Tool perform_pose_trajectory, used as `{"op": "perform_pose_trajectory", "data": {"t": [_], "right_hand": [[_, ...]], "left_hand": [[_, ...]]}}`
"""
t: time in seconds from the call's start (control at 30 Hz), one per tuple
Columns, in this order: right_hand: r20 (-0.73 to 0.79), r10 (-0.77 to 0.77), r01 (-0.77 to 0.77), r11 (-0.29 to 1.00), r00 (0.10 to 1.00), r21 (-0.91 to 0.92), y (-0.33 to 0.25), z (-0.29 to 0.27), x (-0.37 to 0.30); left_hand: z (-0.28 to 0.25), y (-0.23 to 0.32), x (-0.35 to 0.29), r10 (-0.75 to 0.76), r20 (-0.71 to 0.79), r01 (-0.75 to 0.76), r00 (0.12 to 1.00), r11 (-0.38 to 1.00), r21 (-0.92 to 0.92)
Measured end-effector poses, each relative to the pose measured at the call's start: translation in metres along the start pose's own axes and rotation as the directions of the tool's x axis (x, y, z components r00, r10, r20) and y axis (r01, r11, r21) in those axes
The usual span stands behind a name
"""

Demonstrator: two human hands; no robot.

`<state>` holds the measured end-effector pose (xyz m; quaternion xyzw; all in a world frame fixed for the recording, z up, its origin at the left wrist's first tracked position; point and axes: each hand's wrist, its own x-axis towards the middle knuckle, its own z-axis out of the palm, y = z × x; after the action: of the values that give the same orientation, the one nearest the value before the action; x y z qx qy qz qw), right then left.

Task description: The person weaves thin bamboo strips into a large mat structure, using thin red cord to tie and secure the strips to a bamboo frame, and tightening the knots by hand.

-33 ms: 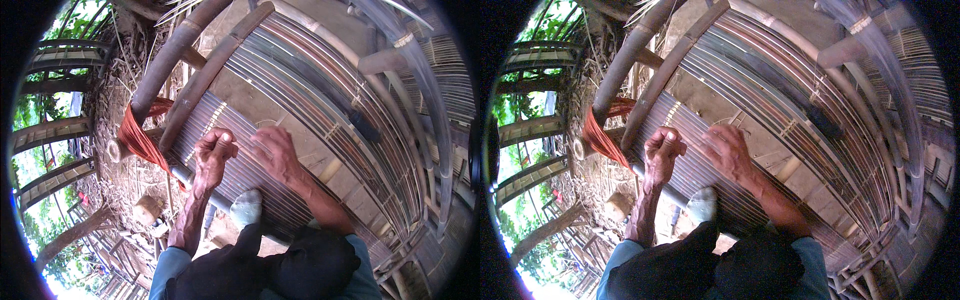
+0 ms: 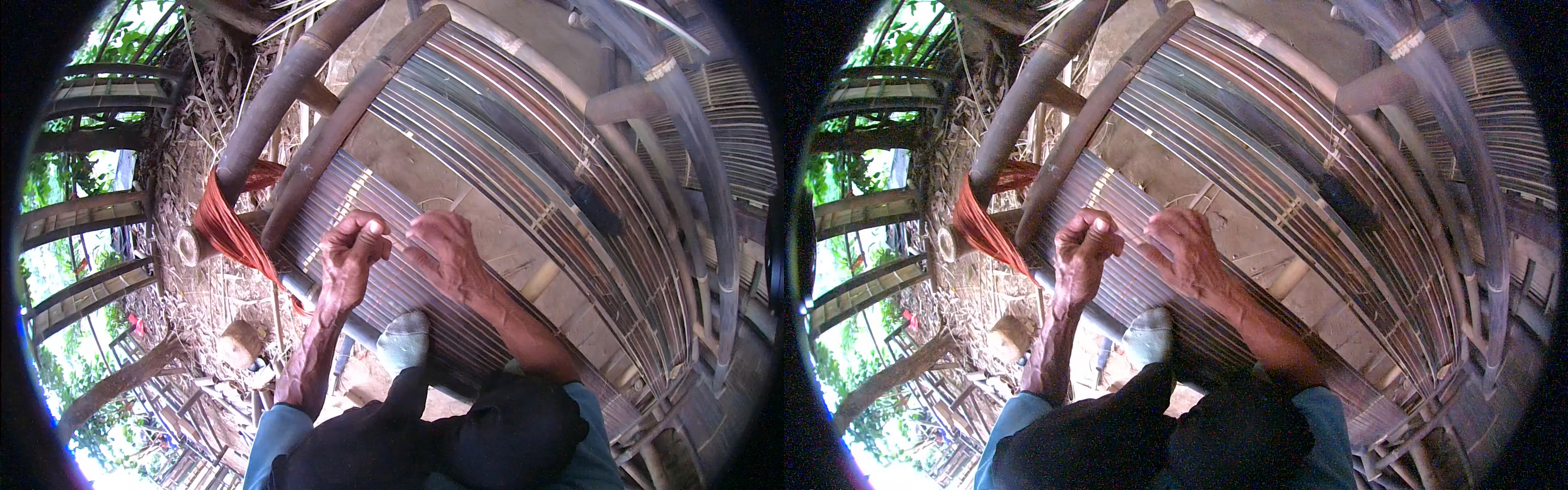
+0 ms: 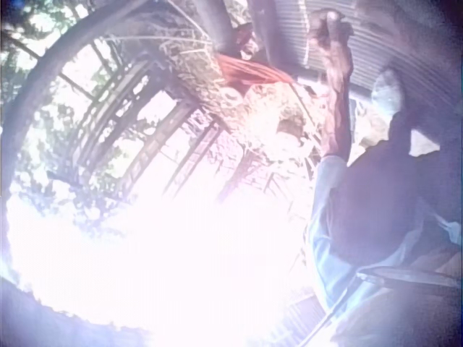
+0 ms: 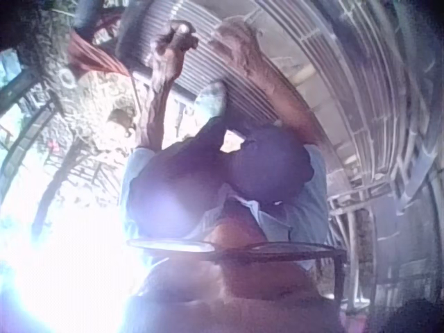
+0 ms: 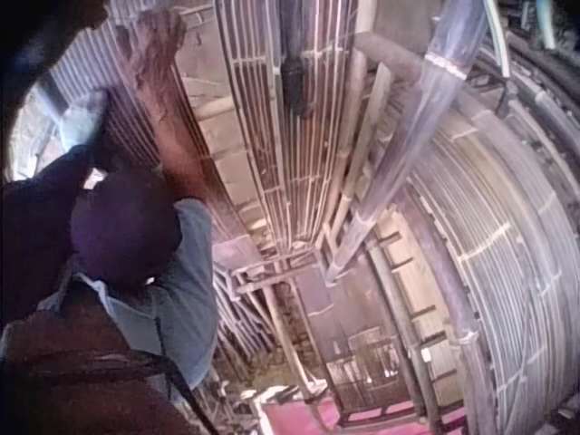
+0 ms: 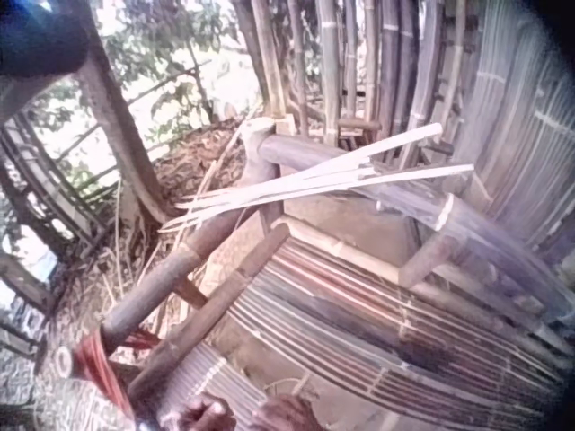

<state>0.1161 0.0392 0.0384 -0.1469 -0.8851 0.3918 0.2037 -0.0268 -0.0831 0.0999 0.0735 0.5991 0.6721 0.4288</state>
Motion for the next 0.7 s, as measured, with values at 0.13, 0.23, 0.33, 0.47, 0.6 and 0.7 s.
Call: {"op": "perform_pose_trajectory", "data": {"t": [0.13,0.23,0.33,0.47,0.6,0.7], "right_hand": [[0.088,0.021,-0.034,0.989,0.996,0.147,0.002,0.012,0.010],[0.199,0.181,-0.203,0.975,0.963,0.095,-0.001,0.026,-0.002],[0.036,0.071,-0.075,0.990,0.997,0.118,-0.004,0.035,-0.012],[0.131,0.078,-0.105,0.973,0.988,0.205,-0.007,0.021,-0.009],[-0.102,-0.078,0.077,0.997,0.992,-0.014,0.003,-0.054,-0.032],[-0.386,0.021,-0.131,0.957,0.922,-0.259,0.036,-0.135,-0.061]], "left_hand": [[0.001,0.009,-0.007,-0.083,0.024,0.079,0.996,0.986,0.148],[-0.005,0.009,-0.019,-0.061,0.026,0.053,0.998,0.966,0.255],[-0.008,0.002,-0.033,-0.028,-0.005,0.029,1.000,0.975,0.220],[-0.014,-0.004,-0.034,-0.117,-0.181,0.172,0.977,0.927,0.332],[-0.014,-0.013,-0.019,-0.097,-0.144,0.131,0.985,0.958,0.256],[-0.015,-0.022,-0.015,-0.061,-0.067,0.073,0.996,0.979,0.190]]}}
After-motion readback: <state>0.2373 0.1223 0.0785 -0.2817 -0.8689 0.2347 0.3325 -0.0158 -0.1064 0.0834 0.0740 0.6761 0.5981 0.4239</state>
